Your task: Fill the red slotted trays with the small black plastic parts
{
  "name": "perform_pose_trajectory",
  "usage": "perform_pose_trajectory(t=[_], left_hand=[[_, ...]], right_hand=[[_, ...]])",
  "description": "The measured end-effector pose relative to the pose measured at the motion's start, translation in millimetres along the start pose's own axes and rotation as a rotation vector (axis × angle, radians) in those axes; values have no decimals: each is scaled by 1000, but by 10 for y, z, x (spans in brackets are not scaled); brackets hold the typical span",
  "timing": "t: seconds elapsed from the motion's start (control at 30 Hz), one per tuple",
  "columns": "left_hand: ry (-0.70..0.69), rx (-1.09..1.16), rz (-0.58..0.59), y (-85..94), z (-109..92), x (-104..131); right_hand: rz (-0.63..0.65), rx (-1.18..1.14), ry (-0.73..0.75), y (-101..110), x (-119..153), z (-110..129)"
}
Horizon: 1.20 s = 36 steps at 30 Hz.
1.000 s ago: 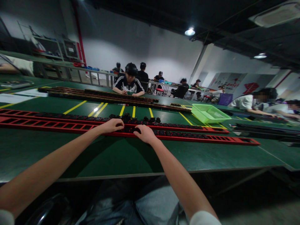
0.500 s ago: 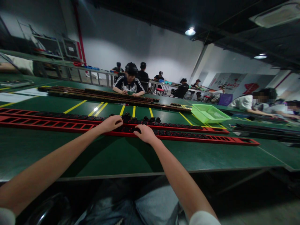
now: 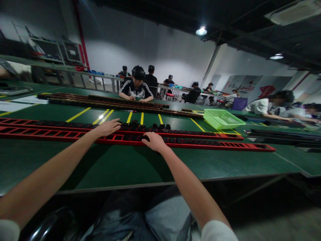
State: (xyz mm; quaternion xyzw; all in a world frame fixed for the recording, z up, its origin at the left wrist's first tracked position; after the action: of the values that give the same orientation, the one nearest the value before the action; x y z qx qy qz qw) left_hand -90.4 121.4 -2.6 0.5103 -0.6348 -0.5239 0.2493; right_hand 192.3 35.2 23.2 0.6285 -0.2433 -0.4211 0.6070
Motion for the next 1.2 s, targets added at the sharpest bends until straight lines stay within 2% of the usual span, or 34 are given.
perform_pose_trajectory(t=[0.1,0.2,0.27,0.43,0.53,0.63,0.83,1.1,1.2], left_hand=[[14,8,51,-22,7,-21],[-4,34,30,-30,10,-22],[-47,65,-65,9,-2,-12],[-145,118,-461,255,-57,84],[-86,158,-526,318,-64,119],[-46,221,-449,291,-111,118],[-104,300,-265,283,-342,140],[-160,240,53,228,-686,164],[-175,196,117,188,-740,172]], right_hand=[[4,5,-7,7,6,6],[3,6,-11,13,8,12],[5,9,-18,12,5,11],[13,6,-22,16,0,17],[18,1,-29,29,6,27],[20,-1,-34,37,13,30],[4,-12,-16,34,14,19],[-13,-12,3,20,5,10],[-16,-11,1,6,2,-5]])
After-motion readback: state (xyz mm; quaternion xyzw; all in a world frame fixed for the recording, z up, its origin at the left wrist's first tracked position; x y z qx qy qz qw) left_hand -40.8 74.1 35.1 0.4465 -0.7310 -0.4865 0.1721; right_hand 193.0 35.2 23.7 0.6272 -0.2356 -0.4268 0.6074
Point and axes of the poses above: each hand's wrist, its own x-axis away from the middle knuckle, its own y-axis out of the back of the hand, z = x × y, the point moved 6 cm from there along -x, towards the middle knuckle, and after that the axes turned 8 degrees about x, right-handed, at the moved point
